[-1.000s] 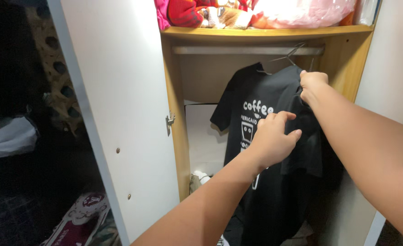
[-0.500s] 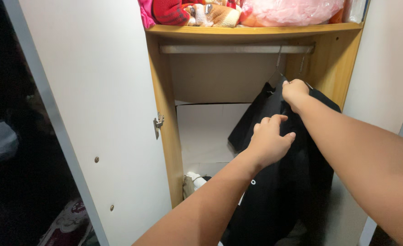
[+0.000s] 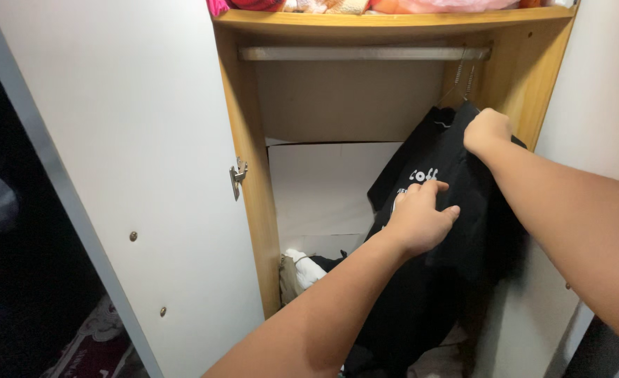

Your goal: The person picks up t-shirts from a bed, places them on hangers, and hangs them in a wardrobe. The person repeats this process for several shirts, including white and black t-shirts with various prints.

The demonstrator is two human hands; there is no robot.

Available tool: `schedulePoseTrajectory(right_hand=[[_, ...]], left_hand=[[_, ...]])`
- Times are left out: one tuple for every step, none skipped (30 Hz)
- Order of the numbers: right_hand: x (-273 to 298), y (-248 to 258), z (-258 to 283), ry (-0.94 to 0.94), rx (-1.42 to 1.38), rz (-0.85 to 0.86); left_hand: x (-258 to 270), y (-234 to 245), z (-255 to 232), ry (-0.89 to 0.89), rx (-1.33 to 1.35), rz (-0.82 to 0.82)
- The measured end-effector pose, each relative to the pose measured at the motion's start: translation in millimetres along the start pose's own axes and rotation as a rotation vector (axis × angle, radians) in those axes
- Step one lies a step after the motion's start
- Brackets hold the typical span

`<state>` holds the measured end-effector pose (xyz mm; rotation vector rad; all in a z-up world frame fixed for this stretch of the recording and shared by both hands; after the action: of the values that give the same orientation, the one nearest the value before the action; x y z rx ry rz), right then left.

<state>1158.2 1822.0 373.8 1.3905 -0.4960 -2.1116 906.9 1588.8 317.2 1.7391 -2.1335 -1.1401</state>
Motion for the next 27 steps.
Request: schedulePoseTrajectory(right_hand=[[-1, -3, -6, 0.008, -0.022, -0.047], [0, -6, -15, -0.011, -0.021, -0.062], [1, -6, -23, -0.03, -0.02, -0.077], [4, -6, -28, -0.047, -0.02, -0.09], [6, -4, -33, -0.067, -0.024, -0.076], [6, -2, -33, -0.085, -0.031, -0.064], [7, 1, -32, -0.103, -0.039, -0.052], [7, 7, -31, -0.115, -0.026, -0.039], [9, 12, -28, -0.128, -0.014, -0.026], [10, 18, -26, -0.142, -0.001, -0.02], [14, 23, -22, -0.124, -0.03, -0.017], [22, 24, -18, -0.106, -0.058, -0.009], [31, 26, -15, -0.088, -0.087, -0.002], [42, 27, -14, -0.094, -0.09, 0.016], [52, 29, -12, -0.101, -0.094, 0.034], [60, 32, -8, -0.108, -0.102, 0.043], [69, 35, -5, -0.12, -0.118, 0.052], [74, 39, 0, -0.131, -0.134, 0.056], [78, 45, 4, -0.143, -0.151, 0.061], [80, 50, 8, -0.135, -0.165, 0.063], [82, 56, 11, -0.127, -0.18, 0.064], [85, 59, 15, -0.119, -0.194, 0.067], [87, 60, 19, -0.095, -0.171, 0.089], [86, 61, 24, -0.071, -0.15, 0.106], [85, 60, 28, -0.047, -0.129, 0.123], [83, 58, 29, -0.081, -0.153, 0.134], [81, 55, 28, -0.115, -0.176, 0.145]], left_hand=[[-2, -2, 1, 0.021, -0.003, 0.008], [-2, -5, 2, 0.002, 0.002, -0.008], [-3, -8, 2, -0.018, 0.006, -0.024], [-3, -11, 3, -0.034, 0.011, -0.041], [-3, -16, 4, -0.037, 0.04, -0.041], [-3, -19, 5, -0.041, 0.066, -0.045], [-2, -21, 8, -0.045, 0.092, -0.05], [-2, -23, 10, -0.032, 0.096, -0.037], [-2, -26, 11, -0.019, 0.101, -0.024], [-2, -27, 12, -0.013, 0.106, -0.011], [-4, -28, 12, -0.011, 0.1, -0.01], [-3, -29, 13, -0.004, 0.095, -0.009], [-2, -30, 15, 0.004, 0.09, -0.007], [0, -31, 16, -0.011, 0.09, -0.021], [2, -33, 16, -0.025, 0.091, -0.034], [4, -32, 16, -0.047, 0.085, -0.051], [6, -33, 17, -0.031, 0.099, -0.033], [7, -33, 16, -0.019, 0.113, -0.017], [7, -34, 15, -0.006, 0.126, -0.001], [10, -34, 13, -0.016, 0.121, -0.013], [12, -34, 12, -0.026, 0.116, -0.024], [14, -35, 12, -0.035, 0.112, -0.037], [17, -35, 13, -0.029, 0.119, -0.036], [18, -35, 12, -0.027, 0.124, -0.038], [19, -34, 11, -0.025, 0.129, -0.04], [21, -34, 10, -0.02, 0.136, -0.026], [23, -33, 10, -0.015, 0.144, -0.013]])
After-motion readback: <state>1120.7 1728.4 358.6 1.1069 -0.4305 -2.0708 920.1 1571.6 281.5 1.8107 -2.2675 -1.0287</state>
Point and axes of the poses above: each hand's wrist, its own x-axis away from the middle knuckle, its own y-axis out of the back of the hand, z = x × y, the point moved 4 cm from there along -x, towards the middle knuckle, and after that the axes turned 7 degrees about y, right-handed, at the moved point
